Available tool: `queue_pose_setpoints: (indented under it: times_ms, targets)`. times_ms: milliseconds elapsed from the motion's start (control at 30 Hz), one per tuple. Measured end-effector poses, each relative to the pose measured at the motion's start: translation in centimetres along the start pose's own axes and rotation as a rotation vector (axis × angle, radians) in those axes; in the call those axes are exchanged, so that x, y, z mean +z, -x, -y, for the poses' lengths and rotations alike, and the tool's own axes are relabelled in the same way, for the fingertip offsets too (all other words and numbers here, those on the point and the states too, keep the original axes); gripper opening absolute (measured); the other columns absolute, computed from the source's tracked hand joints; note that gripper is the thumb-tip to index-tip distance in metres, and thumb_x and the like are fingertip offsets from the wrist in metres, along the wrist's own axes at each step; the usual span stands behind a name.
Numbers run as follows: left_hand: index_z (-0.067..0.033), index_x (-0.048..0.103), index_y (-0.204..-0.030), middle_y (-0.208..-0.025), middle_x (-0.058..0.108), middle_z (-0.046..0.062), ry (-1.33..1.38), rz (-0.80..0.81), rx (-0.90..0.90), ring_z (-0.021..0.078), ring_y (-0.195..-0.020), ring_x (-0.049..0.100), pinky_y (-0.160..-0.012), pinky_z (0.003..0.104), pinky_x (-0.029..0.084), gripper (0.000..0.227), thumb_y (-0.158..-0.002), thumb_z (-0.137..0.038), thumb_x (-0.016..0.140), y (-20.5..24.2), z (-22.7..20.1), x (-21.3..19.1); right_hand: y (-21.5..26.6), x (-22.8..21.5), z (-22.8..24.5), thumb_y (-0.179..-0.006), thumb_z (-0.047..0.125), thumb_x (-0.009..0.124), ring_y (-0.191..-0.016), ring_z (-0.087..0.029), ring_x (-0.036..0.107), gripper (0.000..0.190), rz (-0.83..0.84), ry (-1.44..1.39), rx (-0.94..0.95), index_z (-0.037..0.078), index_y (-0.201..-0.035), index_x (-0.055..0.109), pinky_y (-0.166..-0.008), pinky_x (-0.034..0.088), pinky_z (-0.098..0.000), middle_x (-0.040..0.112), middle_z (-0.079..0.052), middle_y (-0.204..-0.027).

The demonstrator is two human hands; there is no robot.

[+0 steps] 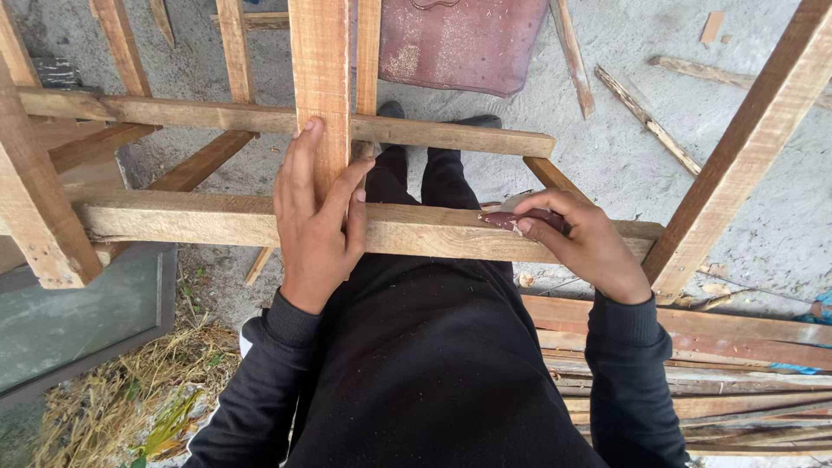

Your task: The person sands the surfaces and corners of a large wooden frame structure using a small piece of sandpaper held by hand.

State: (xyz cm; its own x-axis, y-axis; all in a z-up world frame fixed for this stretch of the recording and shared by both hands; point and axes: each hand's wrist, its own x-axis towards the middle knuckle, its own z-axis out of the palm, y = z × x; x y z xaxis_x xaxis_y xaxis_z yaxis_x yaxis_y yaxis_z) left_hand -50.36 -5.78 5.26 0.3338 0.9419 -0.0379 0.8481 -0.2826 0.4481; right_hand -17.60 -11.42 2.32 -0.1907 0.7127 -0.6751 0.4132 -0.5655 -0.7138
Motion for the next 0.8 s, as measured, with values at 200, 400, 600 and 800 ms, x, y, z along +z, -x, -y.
queue_pose_setpoints:
  times_ms: [200, 400, 600, 800]
  targets:
    - [-0.0185, 0.070, -0.131, -0.168, 0.030, 0.014, 0.010, 0.009, -0.004, 0.0366, -0.158, 0.033, -0.130, 0.054, 0.032, 0.033, -0.101, -0.006, 0.068, -0.1, -0.2, -0.2, 1.2, -1.7, -0.5, -0.080, 0.023, 0.081, -0.103, -0.019, 0.065, 0.047, 0.081, 0.160, -0.314, 0.012, -0.124, 0.070, -0.083, 0.060, -0.0327, 0.056, -0.012, -0.130]
    - [-0.0184, 0.069, -0.132, -0.169, 0.030, 0.015, 0.029, 0.018, -0.003, 0.0371, -0.159, 0.033, -0.129, 0.052, 0.034, 0.033, -0.102, -0.006, 0.068, 0.0, 0.1, -0.1, 2.1, -1.5, -1.0, -0.085, 0.017, 0.076, -0.101, -0.019, 0.064, 0.048, 0.054, 0.260, -0.326, 0.017, -0.132, 0.070, -0.088, 0.055, -0.0356, 0.057, -0.007, -0.123]
    - [-0.0188, 0.070, -0.133, -0.168, 0.030, 0.015, 0.023, 0.019, -0.010, 0.0376, -0.159, 0.033, -0.128, 0.052, 0.033, 0.033, -0.102, -0.006, 0.068, -0.1, -0.1, -0.2, 2.4, -1.2, -1.6, -0.089, 0.012, 0.072, -0.103, -0.021, 0.060, 0.043, 0.027, 0.284, -0.362, 0.014, -0.133, 0.071, -0.091, 0.050, -0.0366, 0.060, -0.008, -0.113]
    - [-0.0188, 0.071, -0.132, -0.169, 0.029, 0.015, 0.028, 0.013, -0.007, 0.0374, -0.158, 0.033, -0.129, 0.053, 0.033, 0.034, -0.101, -0.006, 0.067, -0.1, -0.2, -0.2, 2.2, -2.0, -1.2, -0.092, 0.012, 0.071, -0.096, -0.017, 0.068, 0.032, 0.054, 0.108, -0.337, 0.011, -0.125, 0.073, -0.084, 0.055, -0.0342, 0.072, -0.005, -0.106]
